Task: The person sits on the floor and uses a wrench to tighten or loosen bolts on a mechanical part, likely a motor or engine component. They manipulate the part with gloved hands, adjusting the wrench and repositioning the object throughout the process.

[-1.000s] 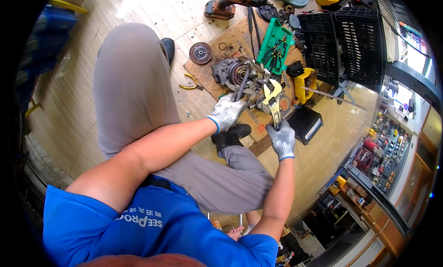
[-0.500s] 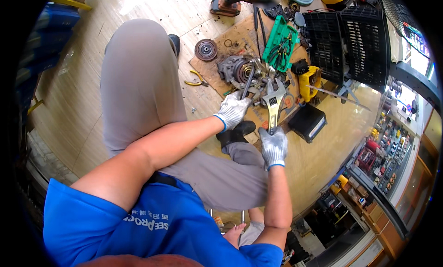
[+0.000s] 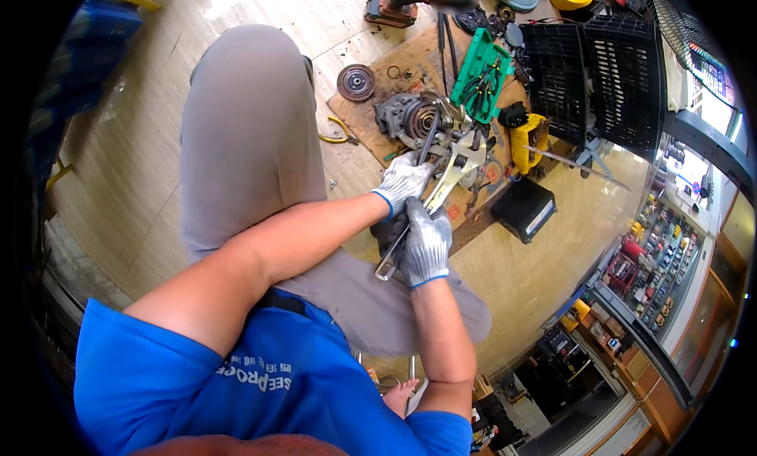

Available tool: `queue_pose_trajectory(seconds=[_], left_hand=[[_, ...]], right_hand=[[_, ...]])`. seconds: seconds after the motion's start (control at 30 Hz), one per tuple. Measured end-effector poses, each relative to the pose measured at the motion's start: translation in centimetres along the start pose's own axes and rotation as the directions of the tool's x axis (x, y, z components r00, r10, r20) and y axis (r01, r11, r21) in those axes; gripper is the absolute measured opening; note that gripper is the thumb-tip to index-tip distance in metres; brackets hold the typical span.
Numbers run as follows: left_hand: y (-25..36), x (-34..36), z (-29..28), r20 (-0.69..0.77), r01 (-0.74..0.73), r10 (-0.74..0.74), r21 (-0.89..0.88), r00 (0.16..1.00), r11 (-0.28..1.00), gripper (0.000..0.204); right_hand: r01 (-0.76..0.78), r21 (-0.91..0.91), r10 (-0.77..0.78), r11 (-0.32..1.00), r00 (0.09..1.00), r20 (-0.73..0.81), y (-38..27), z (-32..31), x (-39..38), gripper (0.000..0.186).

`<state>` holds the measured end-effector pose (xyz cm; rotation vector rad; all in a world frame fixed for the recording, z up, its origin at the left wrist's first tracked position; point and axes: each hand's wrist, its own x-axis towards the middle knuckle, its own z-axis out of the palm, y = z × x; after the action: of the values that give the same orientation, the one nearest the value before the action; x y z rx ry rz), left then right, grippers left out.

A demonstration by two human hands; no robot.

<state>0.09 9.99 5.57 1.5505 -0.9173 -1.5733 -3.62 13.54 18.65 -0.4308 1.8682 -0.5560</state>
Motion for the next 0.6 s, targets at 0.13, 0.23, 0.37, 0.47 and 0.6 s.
queue_pose_trajectory(seconds=[0.13,0.23,0.37,0.47,0.6], left_hand=[[-0.6,0.6,1.2,-0.037,0.156,-0.161,-0.115,0.986,0.981,0.041],[-1.9,0.4,2.1,0.0,-0.143,0.145,0.178,0.989,0.974,0.029],[-4.1,0.6,3.8,-0.043,-0.402,0.471,0.455,0.881,0.794,0.022],[-3.5,0.3,3.0,0.049,-0.409,0.439,0.47,0.897,0.782,0.023],[-3.5,0.1,3.1,0.014,-0.406,0.451,0.464,0.892,0.788,0.024]], right_hand=[[0.068,0.015,-0.069,0.998,0.998,0.012,1.5,-1.0,1.0,0.011],[0.152,-0.16,-0.157,0.975,0.987,-0.021,1.6,-2.3,1.9,0.015],[0.182,-0.304,-0.218,0.935,0.972,-0.089,0.7,-3.0,0.9,0.02],[0.258,-0.363,-0.32,0.895,0.939,-0.122,0.5,-3.4,0.3,0.019],[0.33,-0.275,-0.368,0.903,0.925,-0.099,-0.1,-5.8,0.2,0.021]])
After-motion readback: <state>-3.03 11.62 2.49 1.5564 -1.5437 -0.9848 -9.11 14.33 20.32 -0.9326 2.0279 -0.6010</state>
